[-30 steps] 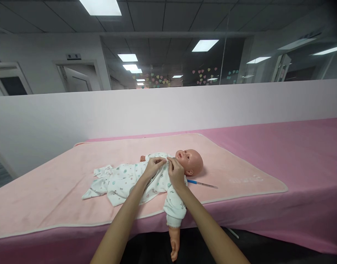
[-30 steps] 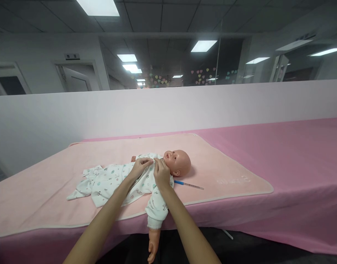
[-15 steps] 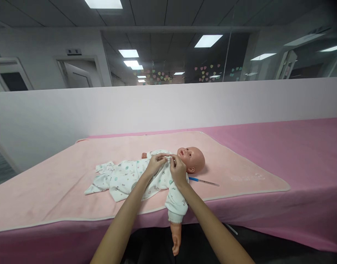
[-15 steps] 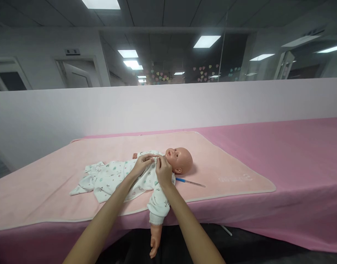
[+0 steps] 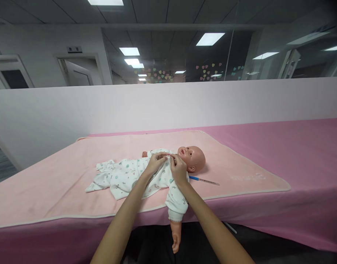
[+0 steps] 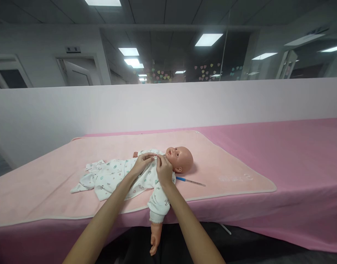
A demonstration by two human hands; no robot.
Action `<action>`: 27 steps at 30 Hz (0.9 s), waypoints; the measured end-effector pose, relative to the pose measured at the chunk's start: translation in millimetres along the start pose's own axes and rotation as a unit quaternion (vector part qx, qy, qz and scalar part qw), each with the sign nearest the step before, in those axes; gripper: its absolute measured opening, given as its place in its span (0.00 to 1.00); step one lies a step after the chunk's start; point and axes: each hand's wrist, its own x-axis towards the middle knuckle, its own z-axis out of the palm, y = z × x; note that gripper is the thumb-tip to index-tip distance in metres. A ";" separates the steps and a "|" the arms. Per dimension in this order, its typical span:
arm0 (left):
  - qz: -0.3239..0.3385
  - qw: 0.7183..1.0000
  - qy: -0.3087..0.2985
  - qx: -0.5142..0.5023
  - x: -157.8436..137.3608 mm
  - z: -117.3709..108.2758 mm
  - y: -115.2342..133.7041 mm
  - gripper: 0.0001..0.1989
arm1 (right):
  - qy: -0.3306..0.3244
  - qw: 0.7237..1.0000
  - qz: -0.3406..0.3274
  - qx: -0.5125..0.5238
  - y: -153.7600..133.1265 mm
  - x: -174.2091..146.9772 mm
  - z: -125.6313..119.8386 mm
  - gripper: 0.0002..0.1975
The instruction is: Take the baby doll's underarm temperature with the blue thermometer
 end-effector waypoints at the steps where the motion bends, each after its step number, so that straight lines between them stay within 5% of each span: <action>1: 0.007 1.000 -0.004 0.009 -0.6 0.5 0.4 0.13 | -0.001 1.000 -0.001 0.004 -0.2 0.0 -0.2 0.13; 8: 0.046 0.991 0.015 0.126 -4.8 4.4 0.2 0.14 | -0.004 1.000 0.004 0.000 1.3 -1.0 0.2 0.13; 27: 0.029 0.994 -0.017 0.108 -5.3 5.8 4.4 0.13 | 0.018 1.000 -0.005 0.000 3.0 -1.4 -0.2 0.12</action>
